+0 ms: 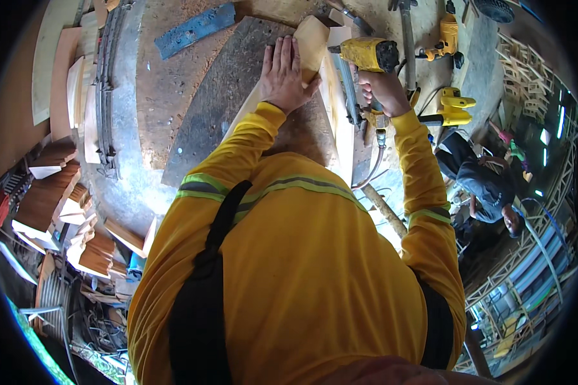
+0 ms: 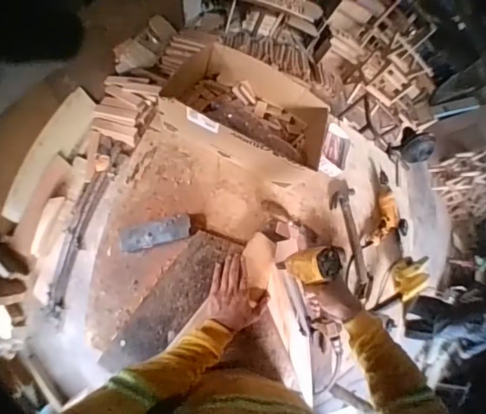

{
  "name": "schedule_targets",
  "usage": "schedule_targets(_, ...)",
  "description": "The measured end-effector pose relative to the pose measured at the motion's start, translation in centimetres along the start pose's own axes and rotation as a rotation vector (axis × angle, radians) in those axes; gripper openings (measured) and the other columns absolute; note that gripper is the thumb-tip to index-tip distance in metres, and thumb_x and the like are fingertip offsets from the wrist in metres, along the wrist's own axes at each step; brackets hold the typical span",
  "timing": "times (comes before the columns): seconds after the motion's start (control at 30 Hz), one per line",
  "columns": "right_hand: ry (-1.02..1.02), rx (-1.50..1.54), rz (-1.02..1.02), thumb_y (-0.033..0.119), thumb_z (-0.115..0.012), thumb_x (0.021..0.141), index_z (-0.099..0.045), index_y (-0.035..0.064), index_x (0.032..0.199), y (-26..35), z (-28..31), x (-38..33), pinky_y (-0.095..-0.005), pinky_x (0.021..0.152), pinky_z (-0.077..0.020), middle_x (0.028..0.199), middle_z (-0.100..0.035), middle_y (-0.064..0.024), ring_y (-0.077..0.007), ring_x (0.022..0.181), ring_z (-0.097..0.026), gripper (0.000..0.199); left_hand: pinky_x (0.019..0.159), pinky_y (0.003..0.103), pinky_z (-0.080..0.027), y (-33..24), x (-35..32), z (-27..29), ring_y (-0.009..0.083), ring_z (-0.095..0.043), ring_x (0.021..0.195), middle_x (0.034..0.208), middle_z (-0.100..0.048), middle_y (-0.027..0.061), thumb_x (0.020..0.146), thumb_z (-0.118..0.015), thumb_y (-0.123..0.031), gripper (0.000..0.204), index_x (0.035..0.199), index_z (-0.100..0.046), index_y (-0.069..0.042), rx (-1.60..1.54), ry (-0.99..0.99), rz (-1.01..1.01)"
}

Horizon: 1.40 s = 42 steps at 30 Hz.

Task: Assembling and stapling wooden chair or furniture frame components.

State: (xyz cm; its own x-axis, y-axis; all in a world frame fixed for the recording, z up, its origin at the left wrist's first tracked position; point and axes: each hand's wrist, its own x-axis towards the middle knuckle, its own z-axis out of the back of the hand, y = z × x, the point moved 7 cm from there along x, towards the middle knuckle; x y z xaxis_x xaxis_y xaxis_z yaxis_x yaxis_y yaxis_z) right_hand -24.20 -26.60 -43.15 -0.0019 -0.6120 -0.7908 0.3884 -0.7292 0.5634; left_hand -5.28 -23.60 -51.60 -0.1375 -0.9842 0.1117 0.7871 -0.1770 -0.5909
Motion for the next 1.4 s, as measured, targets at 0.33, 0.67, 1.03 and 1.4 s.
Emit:
schedule_targets(0.33,-0.011,-0.036,-0.013,0.007,-0.060,0.084,-0.062,0.0087,0.102,0.6,-0.1,0.3,-0.0262,0.045,-0.0348,0.061,-0.043,0.0062,-0.0068,0.048,-0.039,0.018,0.121,0.056,-0.023,0.1,0.1,0.4,0.0424,-0.036,0.144,0.153,-0.040,0.0269,0.085,-0.062,-0.063,0.101,0.151,-0.034,0.008,0.001,-0.027,-0.006)
schedule_targets(0.67,-0.006,-0.067,-0.063,0.010,-0.057,0.084,-0.065,0.0071,0.113,0.5,0.3,-0.2,-0.0251,0.048,-0.0351,0.063,-0.040,0.0070,-0.0066,0.052,-0.036,0.030,0.122,0.055,-0.019,0.1,0.1,0.0,0.0404,-0.032,0.147,0.156,-0.036,0.0252,0.084,-0.063,-0.061,0.101,0.152,-0.032,0.007,-0.017,0.005,0.005)
schedule_targets(1.03,0.015,-0.042,0.016,0.007,-0.062,0.085,-0.062,0.0087,0.104,0.3,0.8,0.6,-0.0256,0.043,-0.0340,0.062,-0.045,0.0067,-0.0051,0.048,-0.040,0.019,0.120,0.057,-0.023,-0.2,0.1,0.0,0.0428,-0.038,0.143,0.152,-0.041,0.0274,0.083,-0.065,-0.062,0.103,0.152,-0.031,0.007,0.008,-0.034,-0.023)
schedule_targets(1.4,0.031,-0.084,0.013,0.007,-0.057,0.082,-0.065,0.0076,0.115,0.7,0.2,0.2,-0.0249,0.048,-0.0348,0.064,-0.041,0.0065,-0.0065,0.050,-0.038,0.033,0.123,0.055,-0.019,-0.2,0.1,0.1,0.0418,-0.032,0.147,0.156,-0.035,0.0265,0.083,-0.064,-0.058,0.102,0.152,-0.031,0.009,-0.026,-0.015,-0.012)
